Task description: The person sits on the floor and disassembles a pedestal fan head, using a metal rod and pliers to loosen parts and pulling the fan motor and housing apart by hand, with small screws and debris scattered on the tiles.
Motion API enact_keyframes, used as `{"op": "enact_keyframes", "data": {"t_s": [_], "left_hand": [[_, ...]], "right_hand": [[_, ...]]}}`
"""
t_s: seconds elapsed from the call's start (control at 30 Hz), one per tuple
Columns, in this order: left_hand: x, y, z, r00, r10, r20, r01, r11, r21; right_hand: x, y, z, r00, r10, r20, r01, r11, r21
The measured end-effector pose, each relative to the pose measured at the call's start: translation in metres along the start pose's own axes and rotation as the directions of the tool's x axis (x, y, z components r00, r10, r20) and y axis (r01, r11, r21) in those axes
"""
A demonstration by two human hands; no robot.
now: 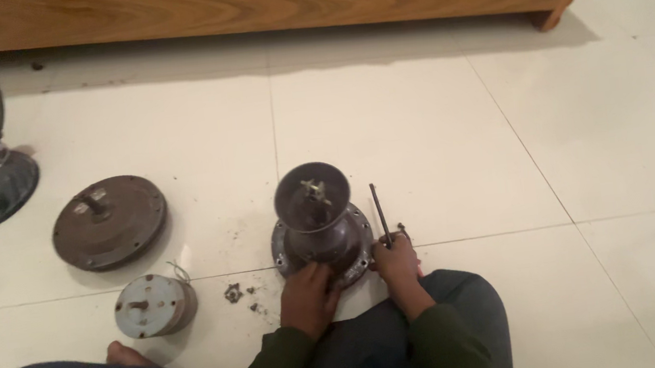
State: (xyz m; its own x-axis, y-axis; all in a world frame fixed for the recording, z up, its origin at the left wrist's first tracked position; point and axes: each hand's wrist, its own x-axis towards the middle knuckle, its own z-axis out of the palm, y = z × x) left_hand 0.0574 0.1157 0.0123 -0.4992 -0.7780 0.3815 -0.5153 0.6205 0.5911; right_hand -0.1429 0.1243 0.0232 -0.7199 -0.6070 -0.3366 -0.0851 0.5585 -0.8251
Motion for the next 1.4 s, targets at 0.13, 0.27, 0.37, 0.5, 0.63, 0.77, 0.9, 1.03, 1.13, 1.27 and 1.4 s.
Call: {"op": "enact_keyframes", "data": {"t_s": [0.13,0.27,0.37,0.5,0.63,0.77,0.9,1.03,1.13,1.27,1.4], "left_hand": [[-0.005,-0.009,-0.007,0.993,0.111,0.033,-0.109,0.991,-0.072],[-0.005,-0.003,0.000,0.999,0.054,0.000,-0.054,0.999,-0.008],[-0.004,0.001,0.001,0.996,0.034,-0.079,-0.031,0.998,0.047],[-0.006,0.000,-0.007,0.986,0.102,-0.130,-0.099,0.995,0.026],[-0.006,-0.001,-0.007,0.996,0.072,0.059,-0.075,0.996,0.044],[-0.004,0.000,-0.001,1.000,0.000,0.027,-0.003,0.993,0.114],[-0.008,-0.004,-0.004,0.986,0.158,-0.048,-0.157,0.987,0.033],[-0.006,-0.006,0.000,0.995,0.097,0.032,-0.099,0.992,0.079],[-0.003,-0.005,0.006,0.995,0.090,-0.051,-0.085,0.992,0.094],[-0.007,-0.006,0.004,0.993,0.120,-0.012,-0.119,0.992,0.049],[-0.006,-0.006,0.003,0.993,0.093,0.077,-0.100,0.990,0.100]], "right_hand": [[0.002,-0.003,0.000,0.996,-0.066,0.057,0.073,0.987,-0.141],[-0.001,-0.003,0.000,0.997,-0.074,0.038,0.079,0.982,-0.171],[-0.004,-0.003,0.001,0.995,-0.091,0.050,0.095,0.992,-0.083],[-0.010,-0.009,-0.001,0.997,-0.053,0.060,0.058,0.995,-0.086],[-0.013,-0.014,-0.002,0.996,-0.064,0.069,0.068,0.996,-0.063],[-0.013,-0.012,-0.001,0.995,-0.087,0.053,0.090,0.993,-0.074],[-0.009,-0.009,0.000,0.994,-0.086,0.063,0.088,0.995,-0.041],[-0.004,-0.009,0.002,0.995,-0.087,0.043,0.092,0.990,-0.109],[-0.004,-0.008,0.003,0.997,-0.066,0.030,0.069,0.990,-0.122],[-0.005,-0.007,0.004,0.993,-0.099,0.061,0.103,0.992,-0.072],[-0.005,-0.008,0.003,0.995,-0.079,0.064,0.088,0.984,-0.155]]}}
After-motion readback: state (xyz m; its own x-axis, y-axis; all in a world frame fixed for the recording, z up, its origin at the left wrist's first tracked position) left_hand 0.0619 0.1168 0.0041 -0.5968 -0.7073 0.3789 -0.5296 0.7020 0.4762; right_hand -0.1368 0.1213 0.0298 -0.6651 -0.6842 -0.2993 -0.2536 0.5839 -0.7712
